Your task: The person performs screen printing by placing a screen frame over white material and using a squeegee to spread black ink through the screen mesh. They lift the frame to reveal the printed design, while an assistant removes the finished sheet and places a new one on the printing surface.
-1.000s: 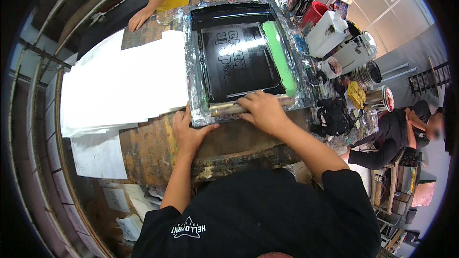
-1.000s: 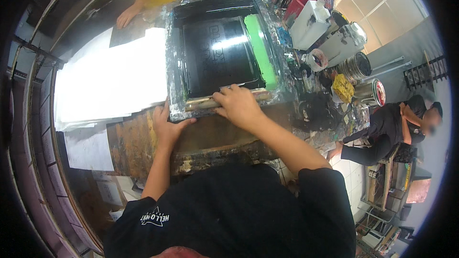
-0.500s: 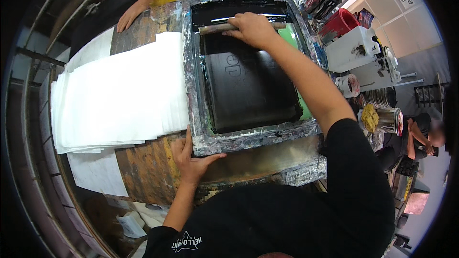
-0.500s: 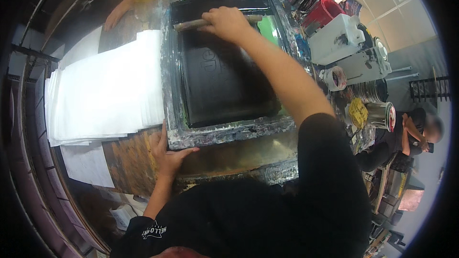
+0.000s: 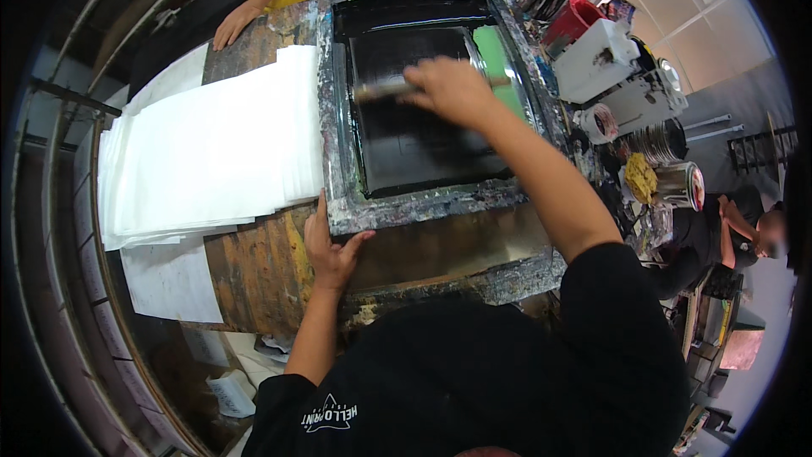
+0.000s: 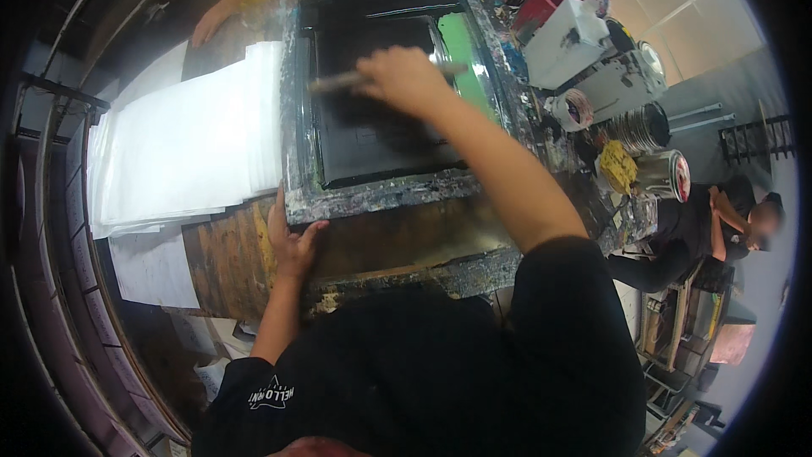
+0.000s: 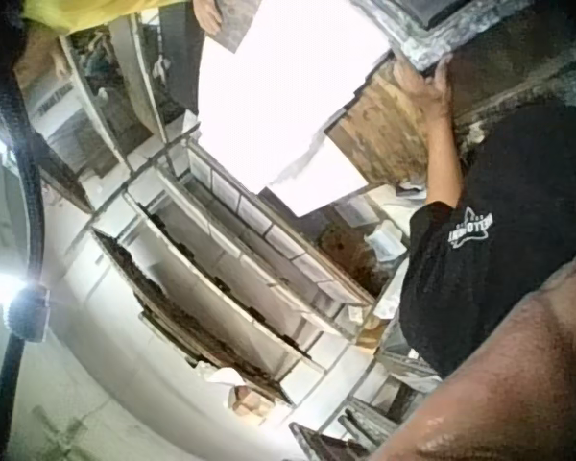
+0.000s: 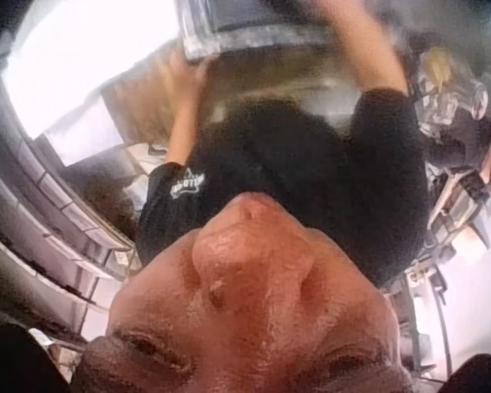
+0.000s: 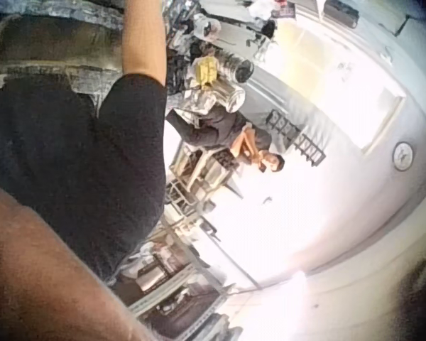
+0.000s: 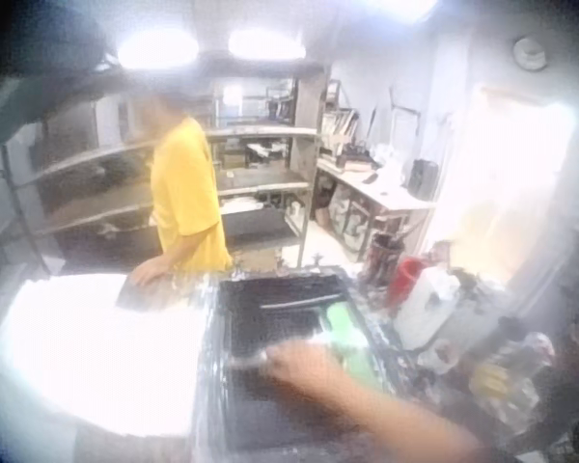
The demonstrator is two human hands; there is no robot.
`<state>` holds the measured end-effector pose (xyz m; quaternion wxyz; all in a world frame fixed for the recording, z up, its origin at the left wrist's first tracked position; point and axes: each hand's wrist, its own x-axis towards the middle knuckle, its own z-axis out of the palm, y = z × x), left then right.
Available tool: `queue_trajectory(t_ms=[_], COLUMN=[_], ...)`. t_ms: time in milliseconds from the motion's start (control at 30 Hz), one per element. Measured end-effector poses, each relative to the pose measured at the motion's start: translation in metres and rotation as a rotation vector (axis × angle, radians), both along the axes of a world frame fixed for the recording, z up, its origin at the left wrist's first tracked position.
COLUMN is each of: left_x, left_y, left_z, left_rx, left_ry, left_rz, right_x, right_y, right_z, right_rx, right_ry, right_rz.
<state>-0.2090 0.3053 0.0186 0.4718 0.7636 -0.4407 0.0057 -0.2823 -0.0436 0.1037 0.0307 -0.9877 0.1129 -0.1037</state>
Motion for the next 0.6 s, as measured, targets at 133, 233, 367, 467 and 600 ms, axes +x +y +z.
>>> queue_trajectory(t_ms=[133,233,367,467,600], left_x=[-0.008,-0.018,-0.006,0.015,-0.015], left_y=[-0.002,-0.024,-0.065,-0.079,-0.056], left_z=[0.014,0.061,0.149,0.135,0.059], left_rx=[-0.093,-0.287,-0.528,-0.339,0.626], left_ry=[0.175,0.372,0.483,0.221,-0.568], left_rz=[0.023,0.012,-0.01,-0.008,0.151], right_x=[-0.08,-0.106,-0.076,-0.053,-0.037], right_y=[0.088,0.109,0.101,0.081,0.064], right_z=[0.051,0.101,0.156,0.189,0.212], right_rx=[0.139,0.062,-0.249,-0.329,-0.363], right_ry=[0.112,-0.083,-0.396,-0.478,-0.532], right_rz=[0.03,-0.005,-0.062,-0.084,-0.057])
